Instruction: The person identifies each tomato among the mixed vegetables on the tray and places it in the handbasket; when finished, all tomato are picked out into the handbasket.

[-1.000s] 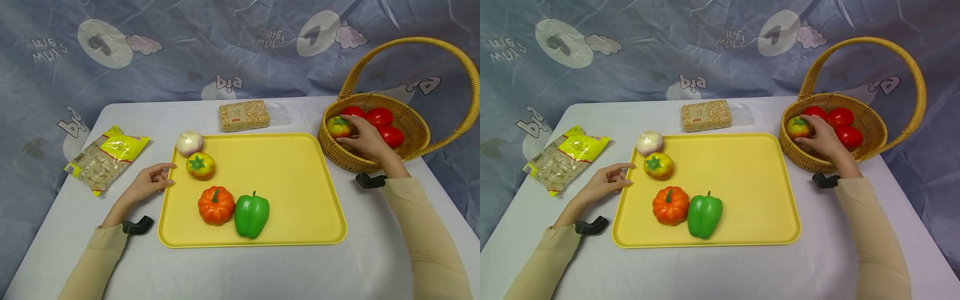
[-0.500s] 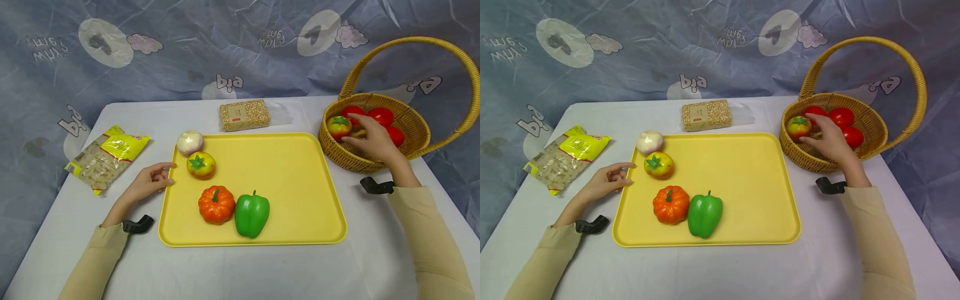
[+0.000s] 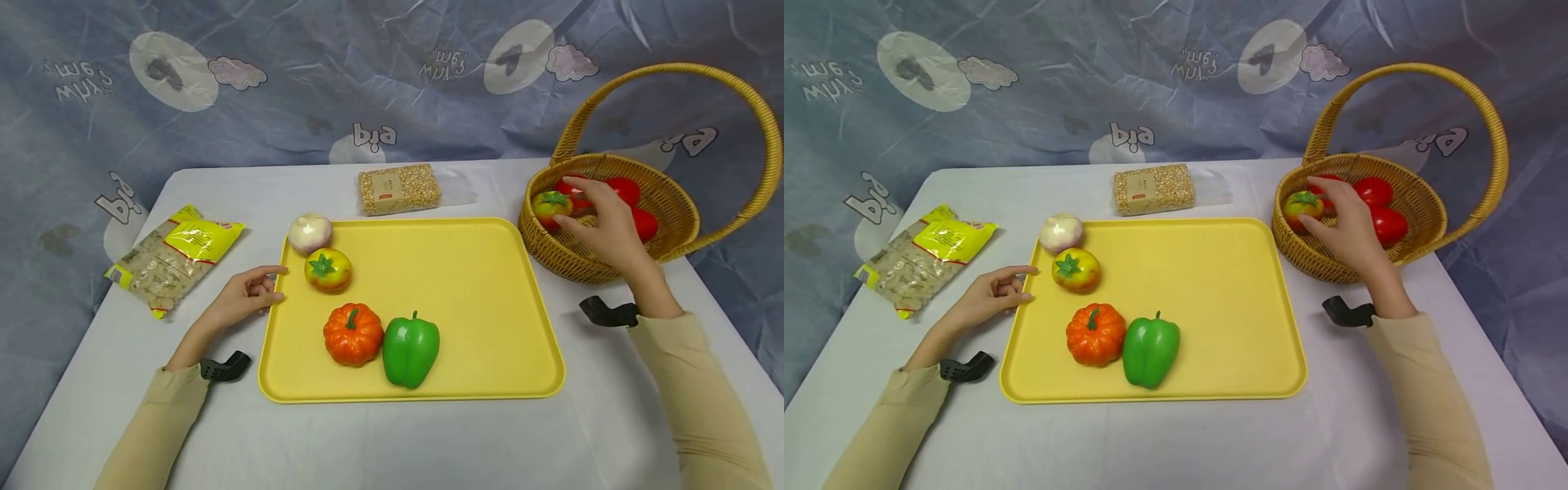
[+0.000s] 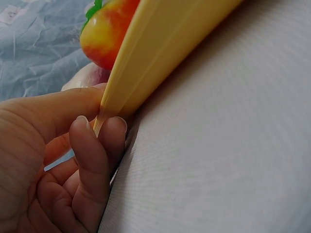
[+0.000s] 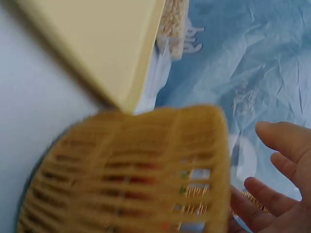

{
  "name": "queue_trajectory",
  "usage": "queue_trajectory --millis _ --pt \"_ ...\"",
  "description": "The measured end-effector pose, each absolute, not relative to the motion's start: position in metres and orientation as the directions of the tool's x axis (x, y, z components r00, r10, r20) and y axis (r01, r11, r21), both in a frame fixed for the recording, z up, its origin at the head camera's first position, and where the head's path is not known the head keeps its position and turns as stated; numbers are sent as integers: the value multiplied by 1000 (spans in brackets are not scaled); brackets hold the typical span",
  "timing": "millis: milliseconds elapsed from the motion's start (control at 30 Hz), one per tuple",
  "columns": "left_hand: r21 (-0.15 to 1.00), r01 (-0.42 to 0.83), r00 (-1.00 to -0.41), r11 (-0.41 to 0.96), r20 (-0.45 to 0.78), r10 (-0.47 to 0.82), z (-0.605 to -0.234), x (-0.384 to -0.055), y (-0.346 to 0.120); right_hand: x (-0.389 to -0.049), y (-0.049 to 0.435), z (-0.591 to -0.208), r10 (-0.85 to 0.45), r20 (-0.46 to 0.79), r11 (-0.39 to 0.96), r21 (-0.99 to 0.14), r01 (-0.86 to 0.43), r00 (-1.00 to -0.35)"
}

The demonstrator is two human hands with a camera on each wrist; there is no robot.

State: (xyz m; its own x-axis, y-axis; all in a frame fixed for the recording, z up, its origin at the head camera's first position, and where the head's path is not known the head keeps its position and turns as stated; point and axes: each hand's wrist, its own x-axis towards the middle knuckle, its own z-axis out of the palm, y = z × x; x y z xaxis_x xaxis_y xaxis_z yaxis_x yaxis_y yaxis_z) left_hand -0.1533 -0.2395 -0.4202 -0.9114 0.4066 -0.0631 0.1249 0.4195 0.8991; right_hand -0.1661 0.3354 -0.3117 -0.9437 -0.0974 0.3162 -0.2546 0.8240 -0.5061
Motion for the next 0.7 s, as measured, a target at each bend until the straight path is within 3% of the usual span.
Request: queue_trajectory --millis 367,700 --pt "891 139 -912 432 -54 406 -421 -155 -241 -170 292 -316 -211 485 731 -498 -467 -849" --pt "892 134 -912 431 -59 405 -422 -155 -240 -180 243 -330 -317 494 633 -525 -569 -809"
